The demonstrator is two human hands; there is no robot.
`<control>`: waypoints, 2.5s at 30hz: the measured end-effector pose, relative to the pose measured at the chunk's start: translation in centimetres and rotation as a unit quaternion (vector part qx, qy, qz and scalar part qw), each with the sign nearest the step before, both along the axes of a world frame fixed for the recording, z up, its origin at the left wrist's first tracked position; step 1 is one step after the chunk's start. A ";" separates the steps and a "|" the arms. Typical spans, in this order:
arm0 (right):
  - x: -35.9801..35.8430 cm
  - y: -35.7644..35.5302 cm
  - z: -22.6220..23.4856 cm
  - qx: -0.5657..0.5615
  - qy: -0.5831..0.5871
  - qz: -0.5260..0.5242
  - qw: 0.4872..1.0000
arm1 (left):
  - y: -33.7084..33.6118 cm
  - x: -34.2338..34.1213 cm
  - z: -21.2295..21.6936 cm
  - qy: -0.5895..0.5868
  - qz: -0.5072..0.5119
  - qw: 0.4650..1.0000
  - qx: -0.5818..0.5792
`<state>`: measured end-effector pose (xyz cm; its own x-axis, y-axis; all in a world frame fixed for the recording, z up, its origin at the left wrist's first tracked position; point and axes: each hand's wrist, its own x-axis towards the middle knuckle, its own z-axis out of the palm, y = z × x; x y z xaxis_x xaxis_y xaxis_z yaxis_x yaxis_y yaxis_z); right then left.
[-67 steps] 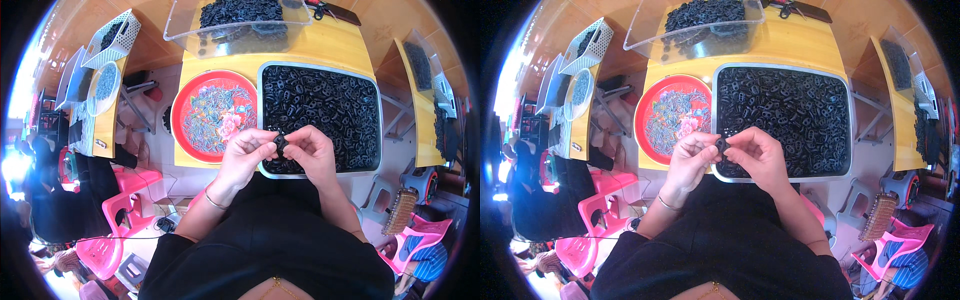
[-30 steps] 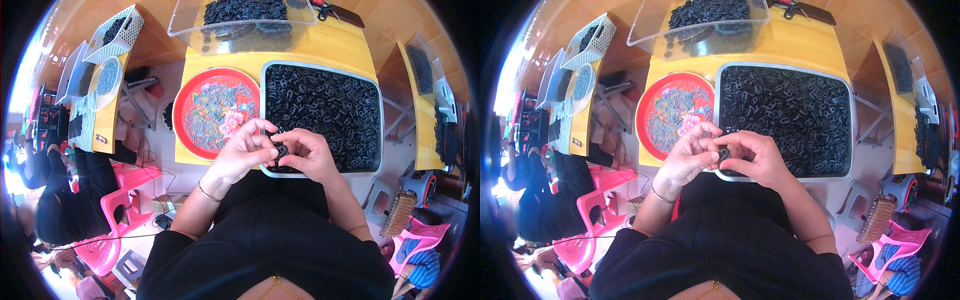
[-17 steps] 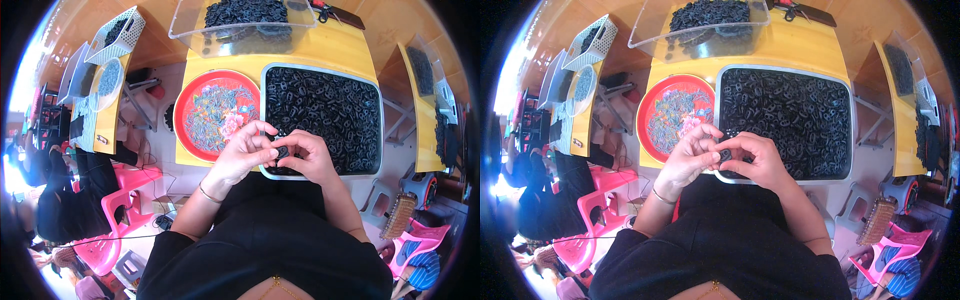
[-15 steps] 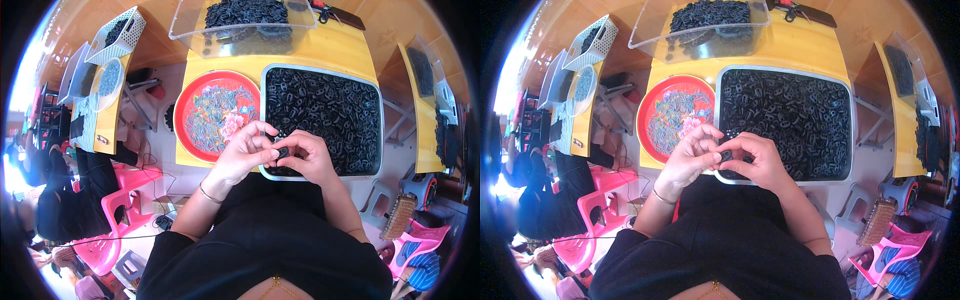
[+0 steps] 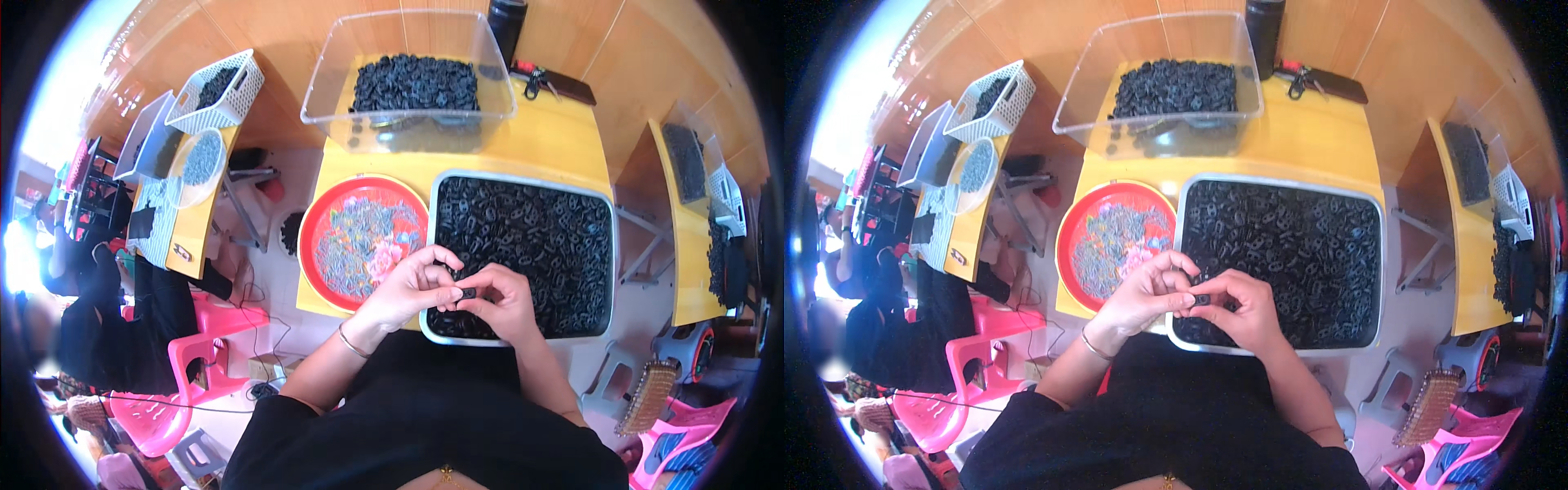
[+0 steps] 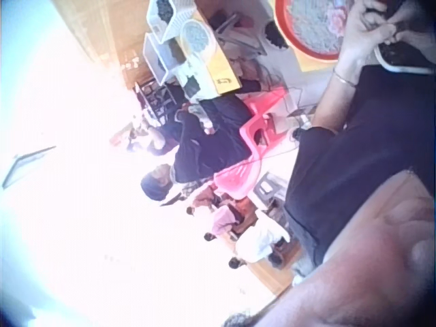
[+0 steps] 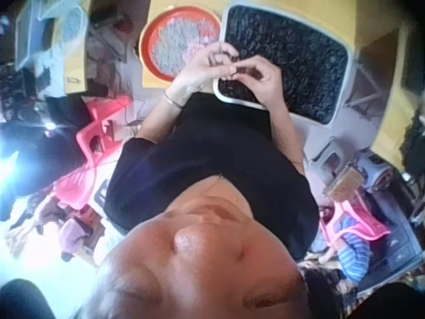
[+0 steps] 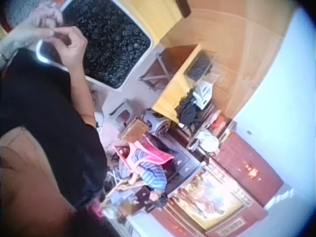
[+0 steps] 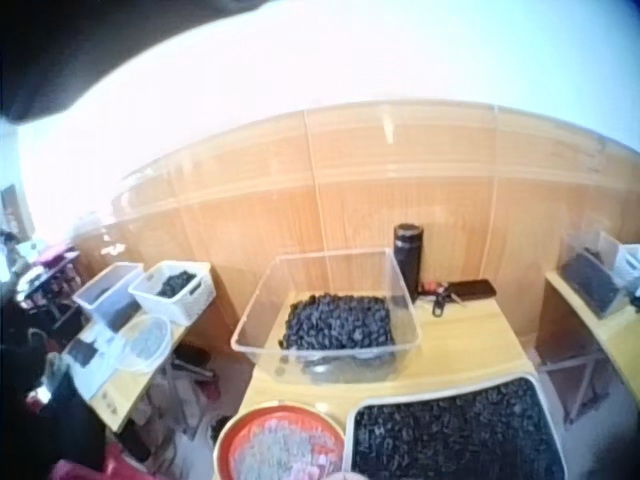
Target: The person sits at a yellow table and repeatedly picks up small black plastic rings and metal pins from a red tray. They insert the pins into the rings and place the assembled units into a clear plastic container. The process is repetitive and involves fine motor manipulation of small parts.
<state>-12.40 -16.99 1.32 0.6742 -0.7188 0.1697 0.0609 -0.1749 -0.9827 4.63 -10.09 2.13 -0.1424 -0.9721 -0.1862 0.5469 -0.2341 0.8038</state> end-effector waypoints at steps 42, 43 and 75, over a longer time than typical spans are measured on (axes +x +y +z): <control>0.4 1.1 -0.8 -0.176 0.172 -0.163 0.955 | -12.8 23.2 0.7 -0.170 0.246 0.954 0.015; 0.4 0.9 -0.7 -0.180 0.169 -0.159 0.956 | -12.9 23.2 0.6 -0.170 0.238 0.956 -0.002; -0.2 1.2 -1.5 -0.226 0.183 -0.051 0.955 | 2.5 8.9 -1.9 -0.788 0.056 0.572 -0.219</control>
<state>-12.59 -15.80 -0.20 0.6779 -0.6933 0.2444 -0.3127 -0.5728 -0.7577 13.52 -7.55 0.22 -0.0663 -0.9613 0.2673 -0.9470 0.1450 0.2865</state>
